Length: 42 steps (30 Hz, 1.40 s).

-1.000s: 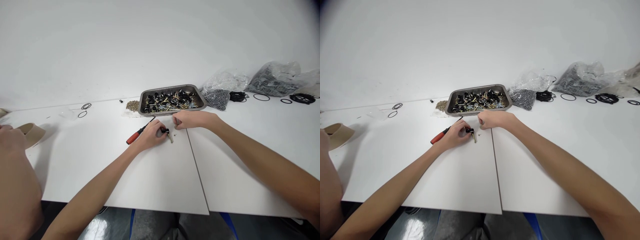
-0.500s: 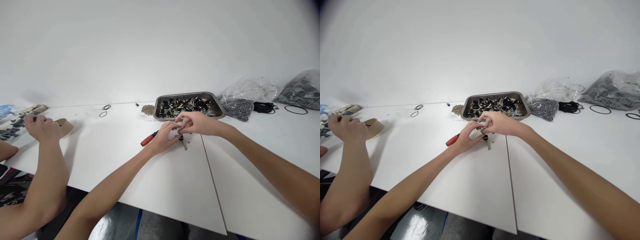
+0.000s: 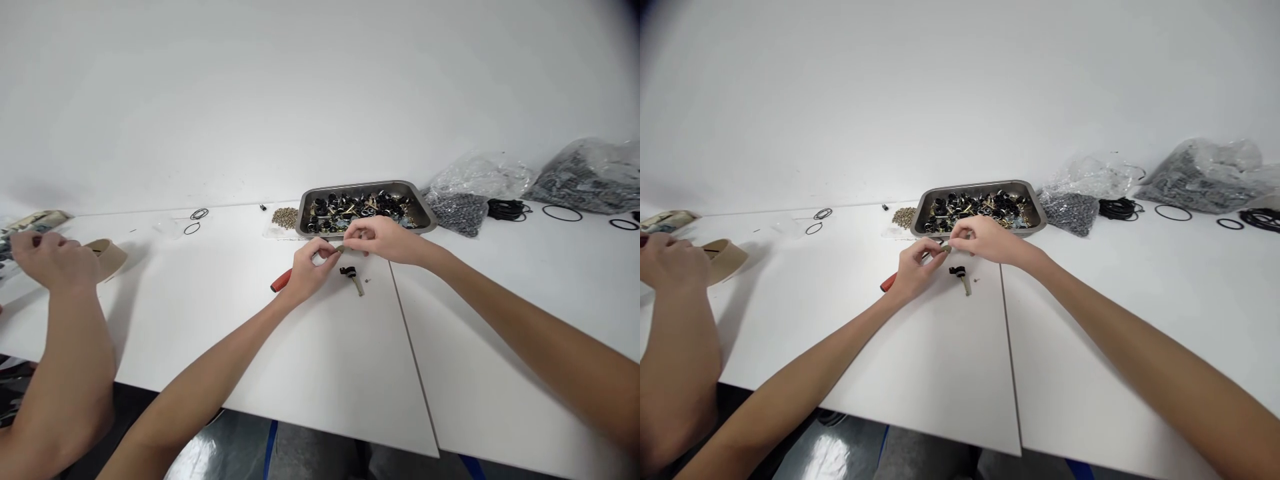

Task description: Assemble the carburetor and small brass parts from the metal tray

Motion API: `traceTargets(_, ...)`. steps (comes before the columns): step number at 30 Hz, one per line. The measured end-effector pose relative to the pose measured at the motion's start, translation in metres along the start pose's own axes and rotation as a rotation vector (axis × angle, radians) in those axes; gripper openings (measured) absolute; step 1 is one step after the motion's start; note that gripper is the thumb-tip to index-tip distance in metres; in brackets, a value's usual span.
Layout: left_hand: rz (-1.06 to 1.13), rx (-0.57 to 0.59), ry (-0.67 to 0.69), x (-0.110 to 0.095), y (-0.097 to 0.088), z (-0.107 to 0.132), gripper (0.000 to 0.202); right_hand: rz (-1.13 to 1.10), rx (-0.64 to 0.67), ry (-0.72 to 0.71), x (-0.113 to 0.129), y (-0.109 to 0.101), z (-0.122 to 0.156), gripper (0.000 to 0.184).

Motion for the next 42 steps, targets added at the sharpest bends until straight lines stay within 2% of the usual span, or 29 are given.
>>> traceTargets(2,-0.058,-0.037,0.06,-0.002,-0.001,0.0,0.012,-0.032,0.002,0.045,-0.002,0.002,0.0,0.036)
traceTargets(6,-0.143,-0.093,0.252,-0.01,-0.002,0.003,0.009,-0.15,0.093,0.067,-0.006,0.009,0.0,0.049)
traceTargets(9,-0.169,-0.141,0.339,-0.012,-0.002,0.004,0.007,-0.2,0.121,0.078,-0.007,0.011,0.001,0.051)
traceTargets(11,-0.188,-0.147,0.345,-0.013,-0.001,0.005,0.006,-0.233,0.136,0.087,-0.005,0.011,0.002,0.047)
traceTargets(15,-0.189,-0.108,0.289,-0.012,-0.001,0.005,0.002,-0.25,0.137,0.094,-0.002,0.01,0.003,0.035)
traceTargets(20,-0.174,-0.019,0.229,-0.013,0.0,0.006,0.021,-0.119,0.068,0.072,-0.003,0.006,0.001,0.028)
traceTargets(23,-0.136,0.01,0.201,-0.012,0.0,0.006,0.02,-0.077,0.075,0.062,-0.004,0.003,0.0,0.027)
traceTargets(25,-0.084,0.007,0.129,-0.009,-0.001,0.005,0.02,-0.062,0.077,0.055,-0.003,0.002,-0.001,0.028)
traceTargets(29,0.08,-0.019,-0.097,0.0,0.0,0.001,0.017,-0.039,0.074,0.037,-0.002,0.004,-0.001,0.029)
traceTargets(33,0.263,0.057,-0.295,0.007,0.001,-0.002,0.023,-0.035,0.09,0.025,-0.003,0.008,0.0,0.027)
traceTargets(38,0.369,0.224,-0.335,0.007,0.003,-0.001,0.031,-0.017,0.126,0.008,-0.004,0.009,0.0,0.029)
traceTargets(42,0.415,0.239,-0.346,0.008,0.004,0.001,0.033,-0.021,0.167,-0.012,-0.006,0.01,0.0,0.031)
Point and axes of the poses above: each hand's wrist, its own z-axis away from the middle knuckle, its own y-axis out of the palm, x = y × z, the point moved 2 cm from there along -z, towards the middle knuckle, and after that the axes turned 4 degrees about -z, right-handed, at the moved point
